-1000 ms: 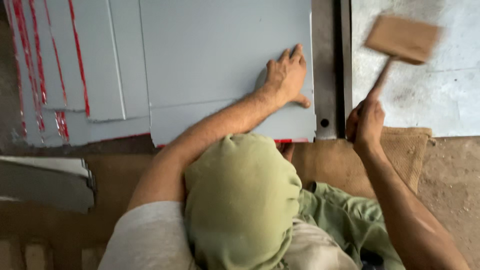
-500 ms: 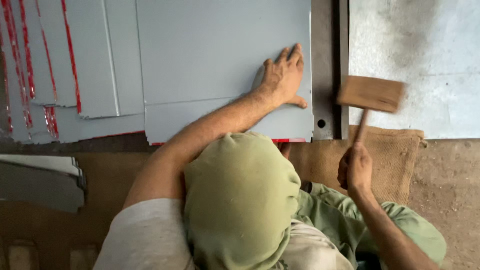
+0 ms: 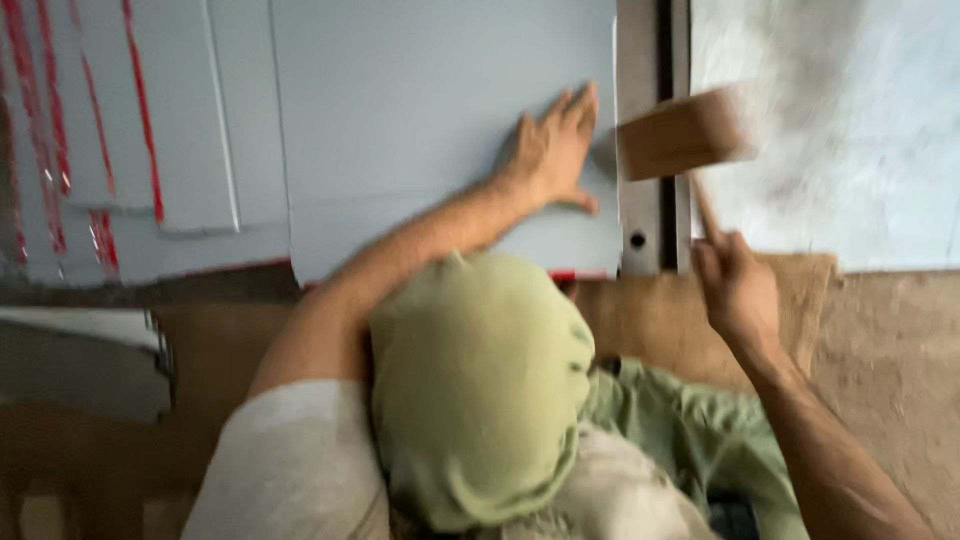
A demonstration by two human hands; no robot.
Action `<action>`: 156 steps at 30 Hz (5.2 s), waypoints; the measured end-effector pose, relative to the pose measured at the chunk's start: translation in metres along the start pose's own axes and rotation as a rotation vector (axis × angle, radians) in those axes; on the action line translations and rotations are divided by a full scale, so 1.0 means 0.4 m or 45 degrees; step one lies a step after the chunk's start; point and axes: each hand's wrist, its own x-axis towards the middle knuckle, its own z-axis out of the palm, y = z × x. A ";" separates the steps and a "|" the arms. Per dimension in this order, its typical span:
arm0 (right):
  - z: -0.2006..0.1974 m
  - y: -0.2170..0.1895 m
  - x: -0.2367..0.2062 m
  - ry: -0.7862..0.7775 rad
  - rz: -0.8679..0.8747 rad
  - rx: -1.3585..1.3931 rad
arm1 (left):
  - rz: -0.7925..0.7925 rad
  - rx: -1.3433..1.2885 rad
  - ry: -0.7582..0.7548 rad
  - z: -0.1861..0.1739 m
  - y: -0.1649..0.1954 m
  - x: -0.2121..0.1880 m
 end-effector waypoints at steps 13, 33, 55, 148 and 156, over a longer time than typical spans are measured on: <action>0.071 -0.006 0.040 -0.354 0.752 0.445 | 0.087 -0.208 0.133 -0.022 -0.107 0.106; 0.185 -0.093 0.679 -0.480 0.513 0.809 | -0.528 0.129 1.116 0.006 -0.102 0.466; 0.202 -0.088 0.770 0.252 -0.075 0.457 | -0.442 0.215 0.865 0.019 -0.110 0.459; 0.200 -0.009 0.564 0.050 0.464 1.056 | -0.115 -0.083 0.134 -0.102 -0.266 0.376; 0.275 0.109 0.233 0.211 0.343 1.070 | -0.148 -0.131 0.125 -0.092 -0.252 0.386</action>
